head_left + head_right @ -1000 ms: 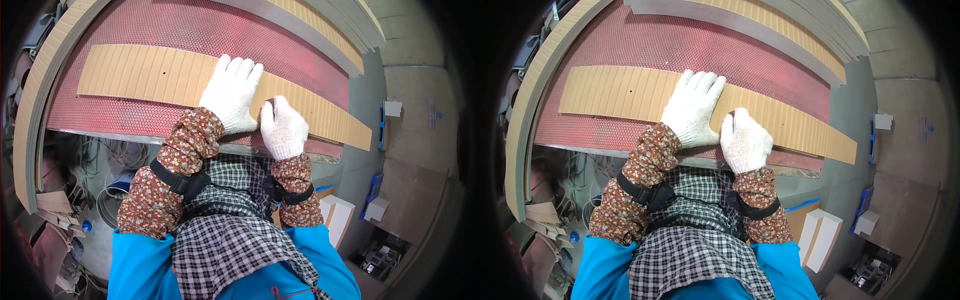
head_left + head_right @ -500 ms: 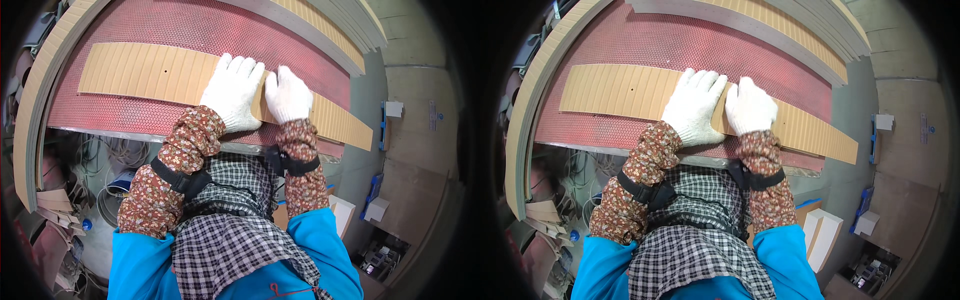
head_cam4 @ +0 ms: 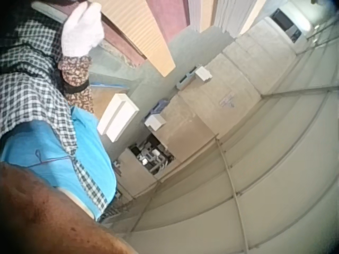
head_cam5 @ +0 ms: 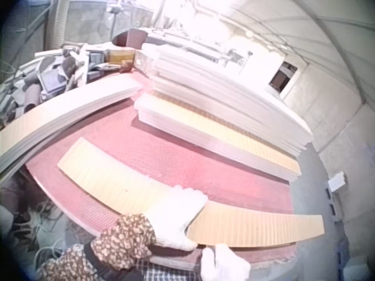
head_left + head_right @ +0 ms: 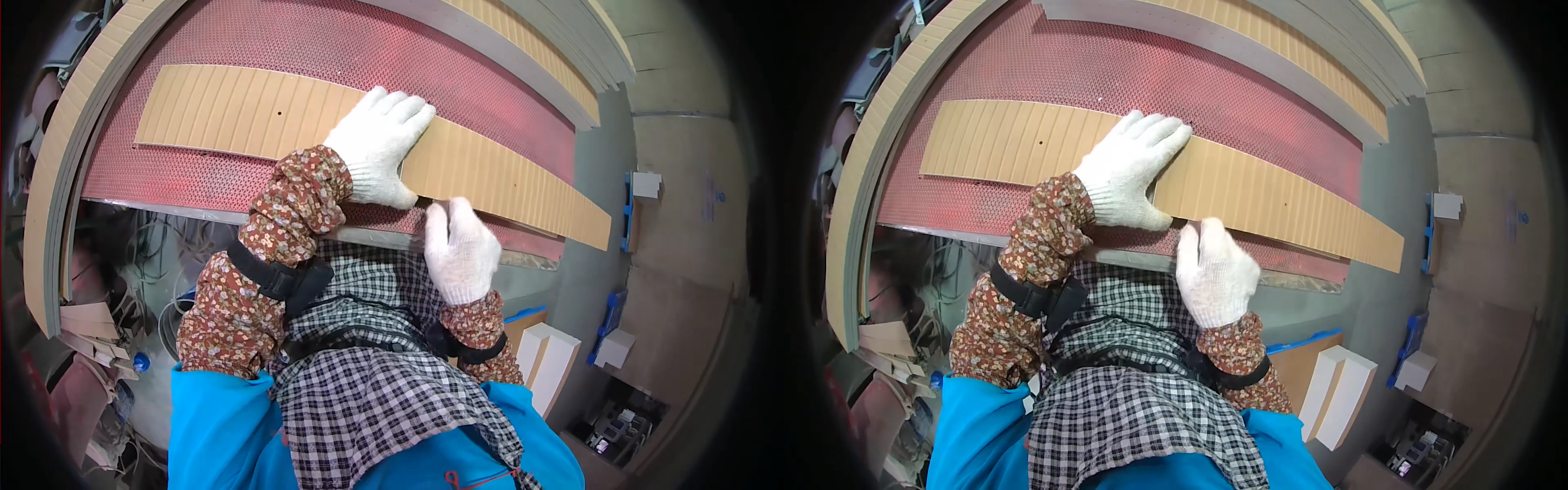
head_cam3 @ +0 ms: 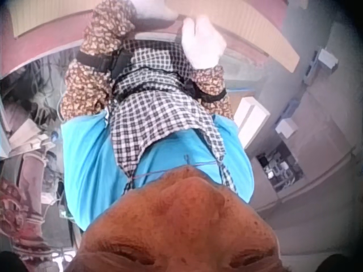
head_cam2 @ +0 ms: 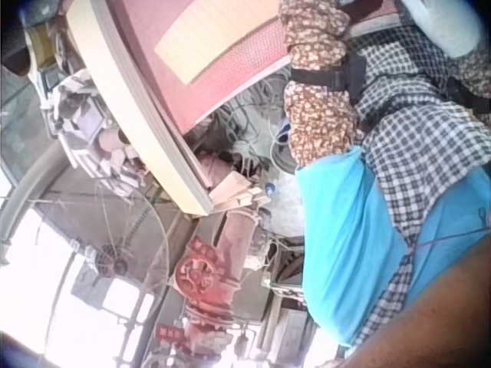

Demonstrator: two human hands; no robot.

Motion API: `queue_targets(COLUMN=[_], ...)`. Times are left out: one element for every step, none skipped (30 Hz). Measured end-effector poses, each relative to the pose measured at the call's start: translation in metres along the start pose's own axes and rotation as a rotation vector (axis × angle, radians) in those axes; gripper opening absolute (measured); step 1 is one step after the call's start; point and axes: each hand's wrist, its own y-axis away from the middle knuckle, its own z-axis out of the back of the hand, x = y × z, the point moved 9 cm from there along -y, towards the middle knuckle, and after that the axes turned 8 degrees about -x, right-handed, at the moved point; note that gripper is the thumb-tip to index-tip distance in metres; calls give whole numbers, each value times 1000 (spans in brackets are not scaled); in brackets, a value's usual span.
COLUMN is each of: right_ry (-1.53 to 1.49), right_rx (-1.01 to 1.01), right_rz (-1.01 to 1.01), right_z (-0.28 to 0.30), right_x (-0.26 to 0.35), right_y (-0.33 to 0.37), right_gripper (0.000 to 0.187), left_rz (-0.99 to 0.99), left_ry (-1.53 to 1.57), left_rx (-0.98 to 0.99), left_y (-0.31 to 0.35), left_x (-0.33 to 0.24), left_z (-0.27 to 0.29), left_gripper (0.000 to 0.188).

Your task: Processing and handling wooden panels on a manufacturing line.

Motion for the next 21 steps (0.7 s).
queue_targets(right_ry=[19,37,33,14,52,50,47,35,45,73,99,103,96,86,87,101,114,115,151,179,184], right_rx=[-5,10,20,19,57,60,60,56,61,67,73,72,83,91,95,105,111,113,131,141,148], right_rz=[-11,-30,-11,17,13,17,13,2,4,14,12,23,-10,-42,-44,-62,-84,-80,-95,-105,-107], right_z=[1,-2,-5,-7,-11,-12,-13,-12,-12,-13,-13,-13,-15,-17,-19,-22,-25,-28,-32,-36,-41], right_x=[0,-1,1,5,5,7,8,8,9,10,10,11,9,7,7,5,3,3,0,-2,-3], right_y=[-1,-2,-4,-5,-5,-6,-6,-7,-7,-8,-9,-11,-14,-18,-24,-32,-41,-50,-61,-72,-83], right_gripper=[18,18,18,18,17,17,17,18,18,18,18,18,19,21,21,23,26,26,29,33,33], left_rz=[4,-13,-24,-28,-33,-23,-34,-16,-8,1,5,11,9,22,28,35,34,34,35,30,26], left_ry=[-3,-2,-5,-4,15,29,34,46,66,66,71,82,78,77,74,76,68,60,60,62,63], left_rx=[16,2,-9,-16,-13,10,-10,27,52,69,68,62,65,77,80,90,85,81,81,85,89], left_y=[1,1,0,0,0,0,-1,-1,-1,-1,-1,-1,-2,-1,-1,-1,-1,-1,-1,-2,-2], left_x=[1,0,0,1,1,3,2,4,4,4,4,5,4,5,6,6,6,6,5,5,4], left_z=[-1,-1,1,1,1,0,3,0,-1,-2,-1,0,0,-1,-1,-2,-1,0,0,0,1], left_gripper=[102,103,104,104,106,107,107,109,110,110,111,112,112,112,113,113,113,113,113,114,114])
